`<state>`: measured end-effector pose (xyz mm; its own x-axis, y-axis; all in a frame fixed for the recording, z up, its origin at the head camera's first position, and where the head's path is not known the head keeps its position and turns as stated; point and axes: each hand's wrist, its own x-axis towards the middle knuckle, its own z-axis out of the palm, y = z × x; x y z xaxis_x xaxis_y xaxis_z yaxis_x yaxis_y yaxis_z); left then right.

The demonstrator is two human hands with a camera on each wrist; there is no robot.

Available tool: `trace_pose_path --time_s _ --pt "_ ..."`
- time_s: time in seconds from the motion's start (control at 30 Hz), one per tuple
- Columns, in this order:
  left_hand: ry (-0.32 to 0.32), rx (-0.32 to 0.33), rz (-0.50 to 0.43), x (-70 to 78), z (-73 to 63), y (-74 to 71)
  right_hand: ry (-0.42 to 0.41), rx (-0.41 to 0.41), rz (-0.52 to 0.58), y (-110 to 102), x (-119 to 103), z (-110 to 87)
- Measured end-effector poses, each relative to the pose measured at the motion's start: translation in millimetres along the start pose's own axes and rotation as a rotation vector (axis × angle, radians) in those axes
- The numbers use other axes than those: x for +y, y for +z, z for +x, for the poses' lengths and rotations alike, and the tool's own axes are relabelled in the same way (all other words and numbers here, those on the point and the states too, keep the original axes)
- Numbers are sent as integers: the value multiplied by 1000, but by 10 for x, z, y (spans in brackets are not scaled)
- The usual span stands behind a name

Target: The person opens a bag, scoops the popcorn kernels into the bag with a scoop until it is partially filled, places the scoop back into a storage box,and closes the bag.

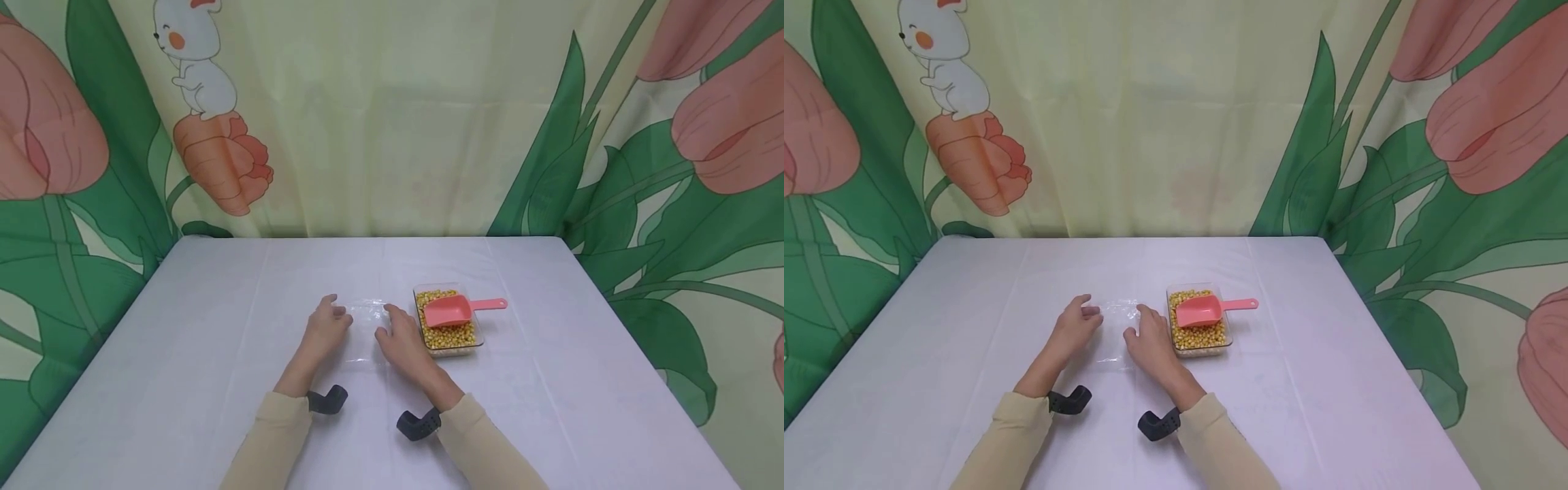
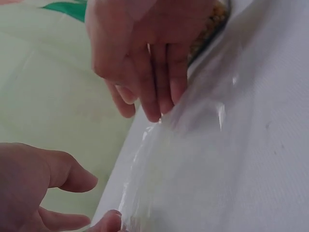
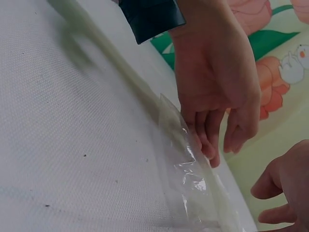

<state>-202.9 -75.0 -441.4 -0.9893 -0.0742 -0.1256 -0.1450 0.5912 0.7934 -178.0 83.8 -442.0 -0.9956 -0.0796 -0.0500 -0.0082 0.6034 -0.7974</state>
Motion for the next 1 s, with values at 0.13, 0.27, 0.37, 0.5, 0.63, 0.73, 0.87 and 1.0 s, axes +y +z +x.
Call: trace_pose_path --time_s 0.13,0.27,0.37,0.5,0.63,0.73,0.87,1.0 --pt "-20 21 -27 -8 24 -5 19 5 40 0 12 -1" --pt "-46 24 -63 34 32 -38 26 22 67 -2 4 16" --pt "-73 15 -100 55 43 -62 15 28 74 -13 -12 35" --pt "-114 -27 -146 59 62 -56 34 16 96 -28 -15 56" --pt "-115 -40 -182 48 66 -32 53 2 116 -28 -20 53" --pt "-83 -26 -190 48 54 -32 45 -1 123 -30 -23 44" --pt "-29 -20 -190 49 44 -41 38 10 143 -31 -21 39" --pt "8 -21 -201 31 55 -68 9 33 179 -25 -40 55"
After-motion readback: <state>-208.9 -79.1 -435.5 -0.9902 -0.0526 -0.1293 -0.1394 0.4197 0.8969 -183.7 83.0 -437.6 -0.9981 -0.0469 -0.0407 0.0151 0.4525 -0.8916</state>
